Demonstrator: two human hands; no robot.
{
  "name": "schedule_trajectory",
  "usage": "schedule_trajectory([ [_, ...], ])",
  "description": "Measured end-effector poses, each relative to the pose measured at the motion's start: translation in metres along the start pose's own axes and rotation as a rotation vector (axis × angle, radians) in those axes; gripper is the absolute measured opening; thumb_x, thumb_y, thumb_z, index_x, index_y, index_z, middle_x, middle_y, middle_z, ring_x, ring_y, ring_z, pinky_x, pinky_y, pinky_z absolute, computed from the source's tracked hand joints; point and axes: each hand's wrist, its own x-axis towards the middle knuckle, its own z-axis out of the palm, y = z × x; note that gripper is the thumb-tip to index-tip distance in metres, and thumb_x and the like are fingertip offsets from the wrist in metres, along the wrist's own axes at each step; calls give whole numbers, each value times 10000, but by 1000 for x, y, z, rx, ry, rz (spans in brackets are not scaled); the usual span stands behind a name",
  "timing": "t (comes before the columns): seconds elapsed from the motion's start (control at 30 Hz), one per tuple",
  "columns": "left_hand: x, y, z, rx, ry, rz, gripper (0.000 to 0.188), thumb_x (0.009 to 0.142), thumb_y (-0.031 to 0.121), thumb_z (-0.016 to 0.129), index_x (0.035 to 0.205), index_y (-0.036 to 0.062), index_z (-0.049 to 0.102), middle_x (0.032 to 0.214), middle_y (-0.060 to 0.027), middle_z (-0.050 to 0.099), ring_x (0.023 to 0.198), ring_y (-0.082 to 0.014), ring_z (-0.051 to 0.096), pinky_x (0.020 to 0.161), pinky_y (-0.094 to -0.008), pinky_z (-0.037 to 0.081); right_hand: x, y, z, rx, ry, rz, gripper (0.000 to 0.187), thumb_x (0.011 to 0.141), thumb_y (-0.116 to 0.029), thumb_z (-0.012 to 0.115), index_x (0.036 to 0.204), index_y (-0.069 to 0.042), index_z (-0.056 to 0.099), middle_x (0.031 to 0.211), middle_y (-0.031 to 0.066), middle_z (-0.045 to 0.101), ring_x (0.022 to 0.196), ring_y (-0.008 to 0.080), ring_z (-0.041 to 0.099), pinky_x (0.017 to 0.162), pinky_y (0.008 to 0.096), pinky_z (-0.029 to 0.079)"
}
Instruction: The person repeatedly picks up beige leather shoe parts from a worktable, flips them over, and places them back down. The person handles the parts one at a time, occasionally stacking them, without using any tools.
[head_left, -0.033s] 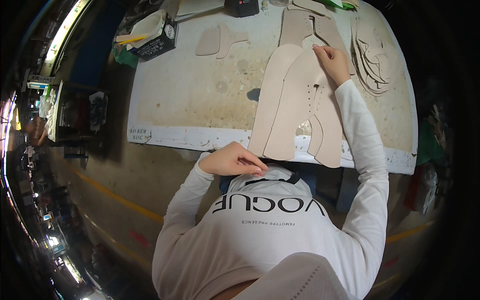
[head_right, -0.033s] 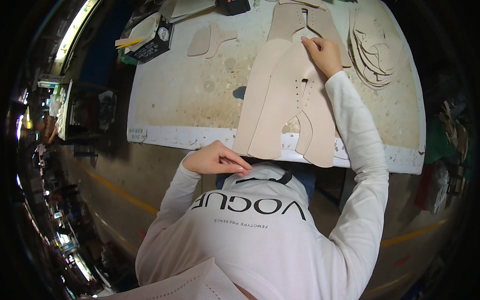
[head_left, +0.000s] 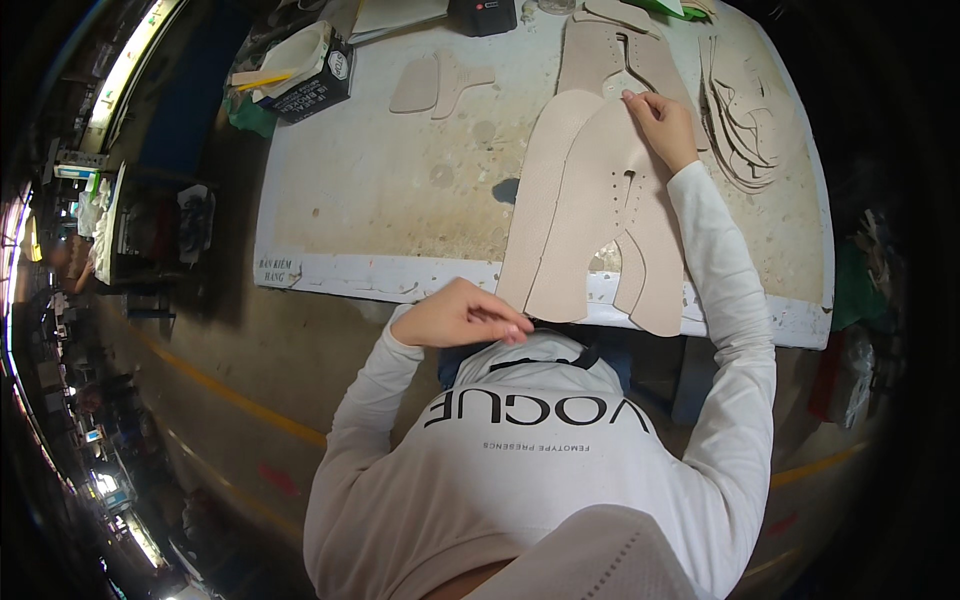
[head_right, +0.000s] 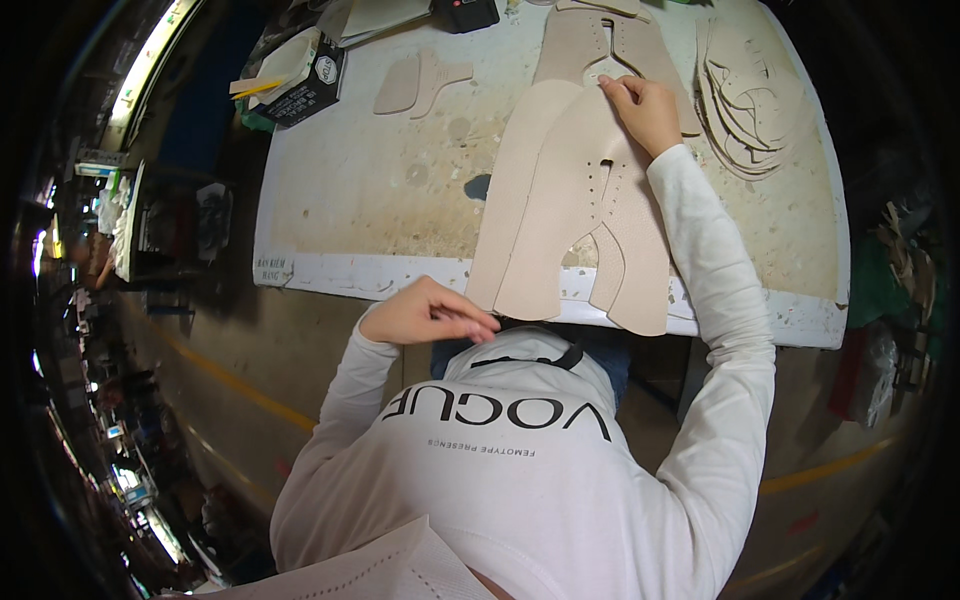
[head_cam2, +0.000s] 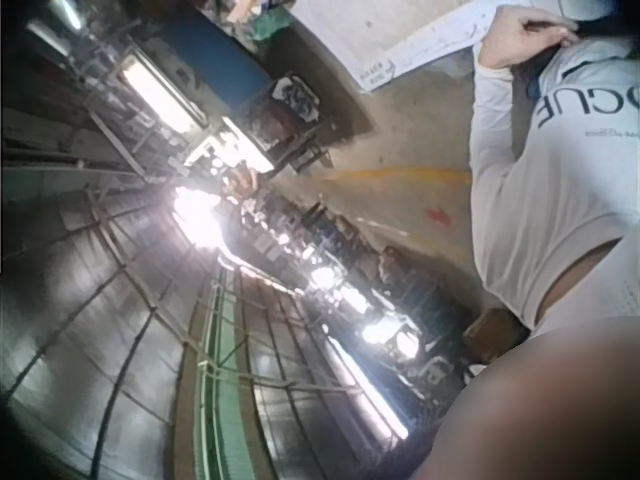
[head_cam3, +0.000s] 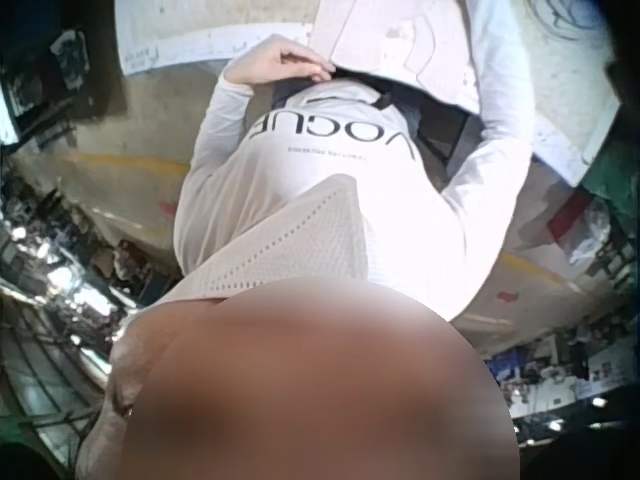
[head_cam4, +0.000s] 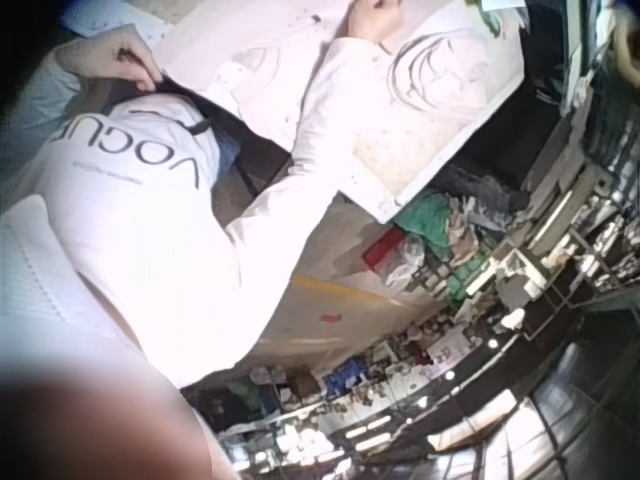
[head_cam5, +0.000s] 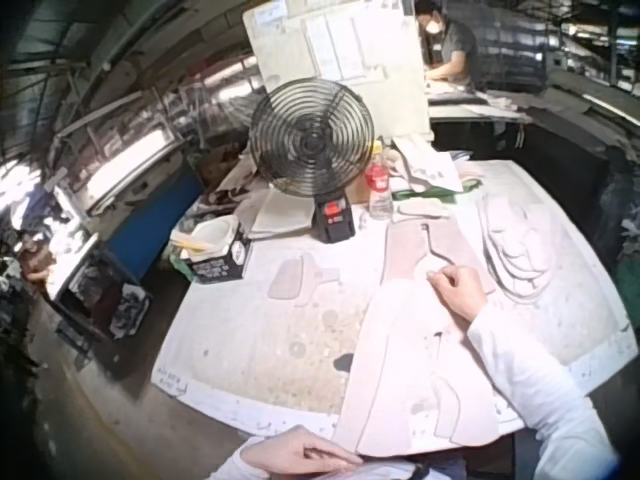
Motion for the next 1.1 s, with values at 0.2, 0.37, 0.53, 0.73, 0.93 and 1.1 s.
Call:
schedule_trajectory([
  [0.2, 17, 9, -12, 42, 495, 333, 517, 889, 30, 543, 1368, 7, 352, 1318, -135, 444, 1230, -191, 420, 990, -293, 384, -13, -26, -20, 83, 86, -213, 229, 849, -211, 648, 992, -35, 621, 913, 52, 633, 698, 111, 571, 626, 241, 474],
  [0.37, 52, 5, 0, -18, 618, 349, 573, 892, 61, 561, 1396, 17, 293, 1309, -134, 441, 1196, -187, 433, 954, -290, 409, -72, -51, -42, 806, -411, 290, 380, 943, -267, 529, 1288, -129, 449, 1208, 71, 494, 884, 159, 595, 763, 275, 531],
  [0.53, 83, 10, 13, -117, 395, 341, 609, 896, 77, 569, 1410, 11, 249, 1322, -136, 422, 1055, -160, 503, 926, -274, 419, -111, -57, -31, 879, -405, 406, 423, 978, -366, 417, 1353, -172, 381, 1309, 127, 433, 1172, 196, 461, 846, 361, 514],
  [0.73, 104, 27, 65, 279, 291, 387, 598, 875, 102, 590, 1402, 64, 311, 1390, -164, 336, 947, -104, 530, 732, -221, 480, -108, -49, -38, 1040, -349, 478, 444, 976, -343, 414, 1351, -108, 386, 1335, 115, 425, 1158, 181, 468, 870, 324, 464],
  [0.93, 100, 34, 53, 410, 77, 443, 421, 882, 98, 558, 1298, 90, 495, 1361, -154, 384, 877, -92, 540, 719, -208, 463, -105, -50, -47, 980, -322, 564, 430, 896, -134, 493, 1299, 7, 443, 1155, 93, 581, 1016, 156, 560, 877, 270, 441],
  [1.1, 88, 27, 8, -10, 444, 393, 409, 908, 117, 553, 1304, 68, 463, 1287, -102, 485, 987, -121, 556, 799, -236, 461, -104, -85, -58, 880, -384, 545, 440, 897, -164, 522, 1297, 7, 456, 1164, 90, 579, 1042, 145, 547, 898, 255, 424],
])
